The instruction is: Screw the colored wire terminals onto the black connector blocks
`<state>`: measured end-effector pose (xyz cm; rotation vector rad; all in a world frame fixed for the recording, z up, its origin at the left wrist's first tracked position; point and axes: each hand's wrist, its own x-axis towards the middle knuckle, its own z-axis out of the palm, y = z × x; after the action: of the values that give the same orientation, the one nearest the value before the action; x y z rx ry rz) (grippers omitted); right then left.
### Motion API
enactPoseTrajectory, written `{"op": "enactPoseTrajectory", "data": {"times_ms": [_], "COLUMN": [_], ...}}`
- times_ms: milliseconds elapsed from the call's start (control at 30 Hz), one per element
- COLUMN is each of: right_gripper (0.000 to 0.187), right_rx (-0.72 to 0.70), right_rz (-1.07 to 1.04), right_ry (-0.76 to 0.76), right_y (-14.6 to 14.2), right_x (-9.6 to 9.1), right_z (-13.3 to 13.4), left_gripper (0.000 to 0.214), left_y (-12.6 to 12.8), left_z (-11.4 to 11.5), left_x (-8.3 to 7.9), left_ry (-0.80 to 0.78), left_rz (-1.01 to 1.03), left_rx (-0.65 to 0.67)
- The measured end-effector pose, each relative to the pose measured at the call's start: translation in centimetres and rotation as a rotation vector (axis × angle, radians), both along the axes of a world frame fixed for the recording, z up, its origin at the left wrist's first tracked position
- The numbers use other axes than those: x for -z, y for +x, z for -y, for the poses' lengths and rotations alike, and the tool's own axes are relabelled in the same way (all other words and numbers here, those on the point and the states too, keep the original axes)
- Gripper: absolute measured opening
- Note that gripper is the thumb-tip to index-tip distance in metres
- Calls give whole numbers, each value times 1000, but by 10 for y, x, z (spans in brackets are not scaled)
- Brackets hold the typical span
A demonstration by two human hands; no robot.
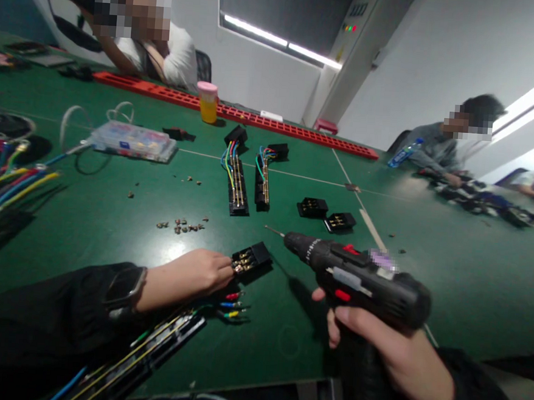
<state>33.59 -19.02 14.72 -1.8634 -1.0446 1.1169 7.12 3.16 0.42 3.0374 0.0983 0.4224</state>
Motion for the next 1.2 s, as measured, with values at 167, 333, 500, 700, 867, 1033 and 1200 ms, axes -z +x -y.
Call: {"op": "enactPoseTrajectory", "data": {"times_ms": [167,333,500,700,867,1033,1200], "right_gripper": [40,41,37,38,36,22,12], "right_rx": [16,-199,-230,-202,-244,-296,-358], "right_rz": [-80,-115,-117,-50,-27,-33,80], "right_ry": [-176,-229,-240,-236,-240,-257,-329], "right_y": [-18,-17,-19,-22,-22,-30,-46], "right_x": [-30,-13,-13,-19,-20,-40,-75], "right_z": [13,9,4,0,-5,-24,-64], "left_gripper": [16,16,18,17,18,17,22], "left_y": [1,1,0,1,0,0,-1], "left_z": [-1,0,1,1,2,2,2], "left_x": [3,-1,-4,-8,-12,-12,-14], "left_ry": [-3,17,10,-12,-36,-28,-45], "left_rz": [12,3,0,-6,-1,-57,-80], "left_rx": [4,-1,-3,1,-1,-7,-13]}}
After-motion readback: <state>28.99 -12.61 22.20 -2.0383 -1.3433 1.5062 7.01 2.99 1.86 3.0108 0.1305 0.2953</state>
